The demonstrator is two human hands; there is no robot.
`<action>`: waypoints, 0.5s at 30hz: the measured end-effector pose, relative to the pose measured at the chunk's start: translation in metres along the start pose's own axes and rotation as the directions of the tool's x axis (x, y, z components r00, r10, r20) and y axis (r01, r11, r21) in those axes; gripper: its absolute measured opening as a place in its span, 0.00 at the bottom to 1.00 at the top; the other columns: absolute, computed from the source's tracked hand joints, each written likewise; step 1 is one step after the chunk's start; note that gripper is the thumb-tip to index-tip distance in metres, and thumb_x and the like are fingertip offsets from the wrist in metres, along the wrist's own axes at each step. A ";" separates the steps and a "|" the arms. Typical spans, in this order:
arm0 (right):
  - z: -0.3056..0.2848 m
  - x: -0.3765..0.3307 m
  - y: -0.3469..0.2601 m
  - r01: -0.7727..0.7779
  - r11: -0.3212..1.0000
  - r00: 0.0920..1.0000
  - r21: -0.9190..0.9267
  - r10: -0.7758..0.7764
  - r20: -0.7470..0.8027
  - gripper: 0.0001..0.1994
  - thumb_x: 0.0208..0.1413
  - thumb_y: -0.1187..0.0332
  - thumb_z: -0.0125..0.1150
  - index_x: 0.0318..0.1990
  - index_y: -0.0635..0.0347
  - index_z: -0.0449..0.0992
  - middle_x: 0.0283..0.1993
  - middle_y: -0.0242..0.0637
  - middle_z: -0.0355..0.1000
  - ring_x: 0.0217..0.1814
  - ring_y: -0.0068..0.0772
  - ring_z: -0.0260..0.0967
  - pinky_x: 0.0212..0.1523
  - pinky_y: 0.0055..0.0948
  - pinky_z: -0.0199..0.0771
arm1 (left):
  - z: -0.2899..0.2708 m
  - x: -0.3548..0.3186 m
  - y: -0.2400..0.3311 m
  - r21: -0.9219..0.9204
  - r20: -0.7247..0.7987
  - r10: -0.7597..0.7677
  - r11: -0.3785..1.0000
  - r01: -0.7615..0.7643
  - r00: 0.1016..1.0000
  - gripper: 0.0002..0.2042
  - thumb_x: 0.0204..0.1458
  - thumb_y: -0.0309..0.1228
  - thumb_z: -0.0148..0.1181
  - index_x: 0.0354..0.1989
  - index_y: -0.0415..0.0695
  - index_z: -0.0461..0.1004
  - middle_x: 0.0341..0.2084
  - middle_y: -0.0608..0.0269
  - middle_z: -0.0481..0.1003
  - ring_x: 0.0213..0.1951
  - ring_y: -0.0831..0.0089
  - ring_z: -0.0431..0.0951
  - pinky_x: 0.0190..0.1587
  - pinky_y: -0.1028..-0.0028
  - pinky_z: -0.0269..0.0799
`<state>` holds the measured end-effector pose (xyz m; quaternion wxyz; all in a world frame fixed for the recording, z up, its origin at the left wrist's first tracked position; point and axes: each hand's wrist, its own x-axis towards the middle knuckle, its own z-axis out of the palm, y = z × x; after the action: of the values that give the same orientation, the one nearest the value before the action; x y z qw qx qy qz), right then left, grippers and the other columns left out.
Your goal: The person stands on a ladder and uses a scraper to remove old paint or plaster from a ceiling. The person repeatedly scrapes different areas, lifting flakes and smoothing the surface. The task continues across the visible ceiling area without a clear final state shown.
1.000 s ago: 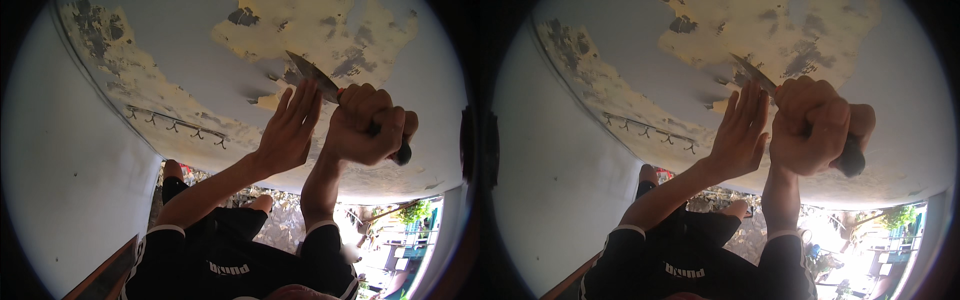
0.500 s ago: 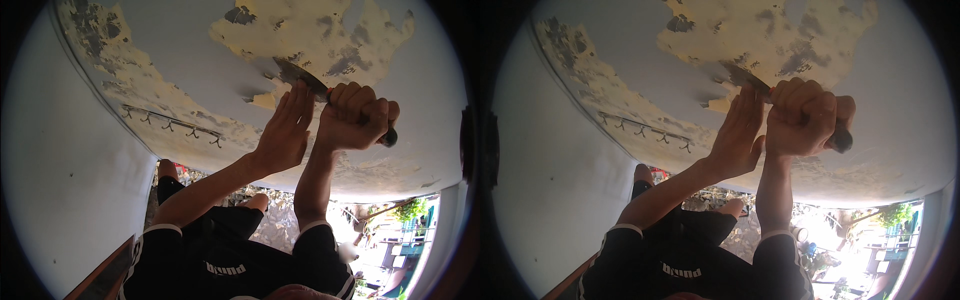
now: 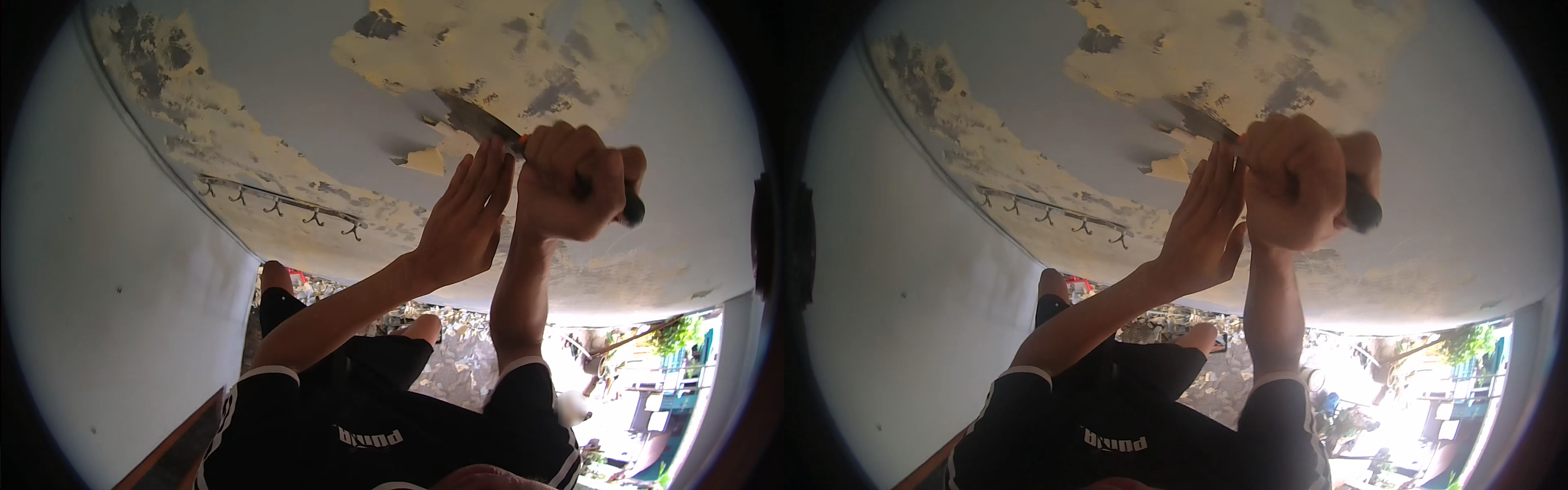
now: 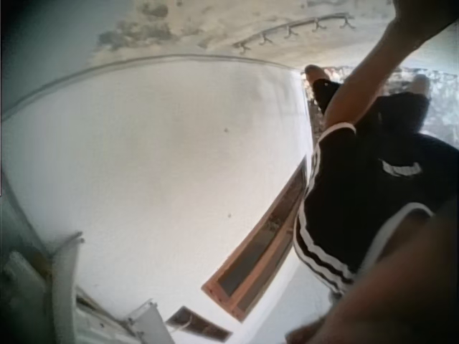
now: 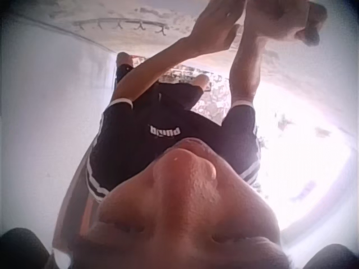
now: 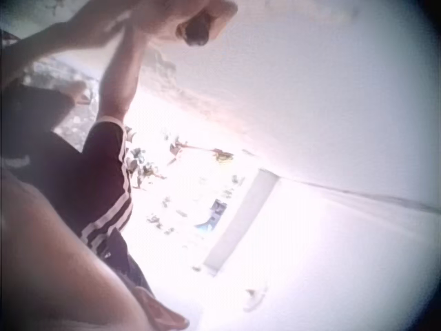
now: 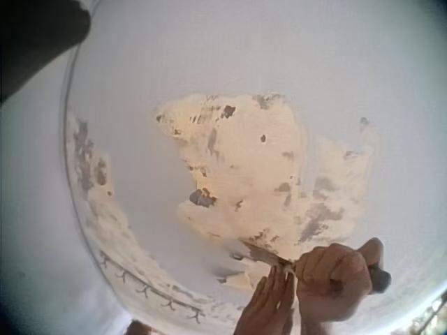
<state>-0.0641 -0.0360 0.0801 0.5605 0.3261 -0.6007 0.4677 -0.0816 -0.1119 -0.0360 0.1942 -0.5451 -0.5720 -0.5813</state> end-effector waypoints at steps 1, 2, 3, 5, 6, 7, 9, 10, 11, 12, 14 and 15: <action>-0.001 0.004 -0.001 -0.006 0.999 0.998 0.036 0.004 0.061 0.07 0.55 0.85 0.45 0.31 0.62 0.57 0.16 0.36 0.60 0.13 0.21 0.51 0.12 0.26 0.52 | 0.000 -0.001 0.001 0.011 0.021 0.003 1.000 -0.003 1.000 0.34 0.49 0.18 0.52 0.69 0.24 0.52 0.69 0.25 0.49 0.72 0.35 0.48 0.72 0.46 0.48; -0.003 0.000 0.004 -0.033 0.996 0.997 0.077 0.038 -0.074 0.07 0.54 0.84 0.47 0.31 0.62 0.58 0.16 0.36 0.60 0.13 0.21 0.51 0.12 0.26 0.52 | 0.001 -0.002 0.002 0.022 0.041 0.006 1.000 -0.007 0.999 0.35 0.50 0.18 0.52 0.69 0.24 0.52 0.69 0.25 0.48 0.73 0.35 0.48 0.72 0.47 0.47; -0.008 -0.010 0.012 -0.061 0.991 0.977 0.118 0.084 -0.196 0.07 0.54 0.84 0.49 0.31 0.62 0.59 0.16 0.35 0.61 0.13 0.20 0.52 0.12 0.26 0.53 | 0.005 -0.004 0.004 0.025 0.053 0.004 1.000 -0.005 0.999 0.35 0.50 0.18 0.52 0.69 0.24 0.52 0.69 0.25 0.48 0.73 0.35 0.48 0.72 0.47 0.47; 0.000 -0.032 0.030 -0.202 0.979 0.954 -0.003 0.196 -0.226 0.06 0.55 0.79 0.52 0.28 0.61 0.63 0.17 0.33 0.64 0.13 0.20 0.56 0.11 0.25 0.54 | 0.012 -0.017 0.002 -0.009 -0.029 -0.122 0.993 0.122 0.992 0.35 0.50 0.18 0.52 0.69 0.24 0.50 0.70 0.25 0.47 0.73 0.35 0.47 0.72 0.47 0.47; 0.000 -0.037 0.030 -0.267 0.964 0.929 -0.011 0.254 -0.270 0.08 0.55 0.78 0.50 0.25 0.60 0.62 0.16 0.34 0.64 0.13 0.20 0.55 0.12 0.26 0.54 | 0.010 -0.023 -0.006 -0.018 -0.071 -0.175 0.985 0.174 0.982 0.35 0.50 0.18 0.52 0.69 0.24 0.50 0.70 0.25 0.47 0.73 0.35 0.47 0.73 0.47 0.47; 0.004 -0.038 0.023 -0.335 0.942 0.894 -0.021 0.311 -0.322 0.10 0.56 0.77 0.49 0.22 0.58 0.61 0.16 0.34 0.63 0.13 0.21 0.55 0.14 0.26 0.54 | 0.003 -0.032 -0.011 0.067 0.094 -0.158 0.986 0.152 0.983 0.36 0.51 0.19 0.52 0.70 0.25 0.48 0.70 0.25 0.46 0.73 0.34 0.46 0.73 0.47 0.46; 0.004 -0.031 0.000 -0.250 0.937 0.928 0.244 0.304 -0.216 0.11 0.57 0.75 0.50 0.22 0.57 0.61 0.16 0.32 0.62 0.17 0.21 0.57 0.18 0.28 0.55 | -0.005 -0.040 -0.013 0.075 0.134 -0.116 0.991 0.107 0.984 0.36 0.52 0.20 0.53 0.70 0.25 0.48 0.70 0.25 0.45 0.73 0.33 0.45 0.73 0.47 0.45; 0.000 -0.024 -0.007 -0.231 0.917 0.942 0.326 0.294 -0.159 0.12 0.57 0.74 0.51 0.22 0.56 0.62 0.16 0.31 0.62 0.19 0.21 0.59 0.19 0.28 0.56 | -0.009 -0.044 -0.010 0.071 0.161 -0.105 0.993 0.094 0.981 0.36 0.52 0.21 0.53 0.70 0.25 0.48 0.71 0.26 0.45 0.73 0.32 0.44 0.73 0.47 0.45; -0.006 -0.045 0.013 -0.257 0.965 0.940 -0.048 0.238 -0.245 0.11 0.59 0.73 0.48 0.23 0.56 0.60 0.15 0.30 0.59 0.15 0.20 0.53 0.15 0.27 0.52 | -0.012 -0.043 -0.012 0.074 0.173 -0.110 0.992 0.099 0.979 0.36 0.52 0.21 0.53 0.70 0.25 0.48 0.71 0.26 0.45 0.73 0.32 0.44 0.73 0.47 0.44; -0.005 -0.062 0.028 -0.279 0.934 0.949 -0.223 0.233 -0.215 0.11 0.59 0.75 0.47 0.24 0.56 0.59 0.14 0.31 0.59 0.13 0.20 0.52 0.13 0.27 0.52 | -0.013 -0.048 -0.010 0.062 0.176 -0.154 0.987 0.146 0.972 0.35 0.52 0.21 0.52 0.70 0.26 0.48 0.71 0.26 0.45 0.73 0.33 0.44 0.73 0.46 0.44; 0.002 -0.082 0.043 -0.387 0.887 0.906 -0.251 0.315 -0.283 0.10 0.56 0.81 0.47 0.25 0.56 0.58 0.13 0.32 0.60 0.11 0.21 0.52 0.10 0.28 0.53 | -0.012 -0.060 -0.013 0.037 0.170 -0.217 0.976 0.214 0.961 0.35 0.52 0.20 0.51 0.71 0.26 0.48 0.71 0.27 0.46 0.73 0.34 0.45 0.73 0.46 0.44; 0.008 -0.078 0.033 -0.317 0.934 0.934 -0.166 0.277 -0.224 0.10 0.58 0.78 0.46 0.26 0.56 0.58 0.14 0.32 0.59 0.11 0.21 0.51 0.11 0.28 0.54 | -0.012 -0.069 -0.018 0.018 0.244 -0.225 0.974 0.228 0.943 0.35 0.53 0.19 0.50 0.71 0.28 0.48 0.71 0.27 0.45 0.73 0.34 0.45 0.72 0.44 0.44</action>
<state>-0.0853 -0.0420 -0.0019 0.5695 0.1254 -0.6286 0.5146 -0.0791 -0.1450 -0.1005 0.0514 -0.5441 -0.6473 -0.5313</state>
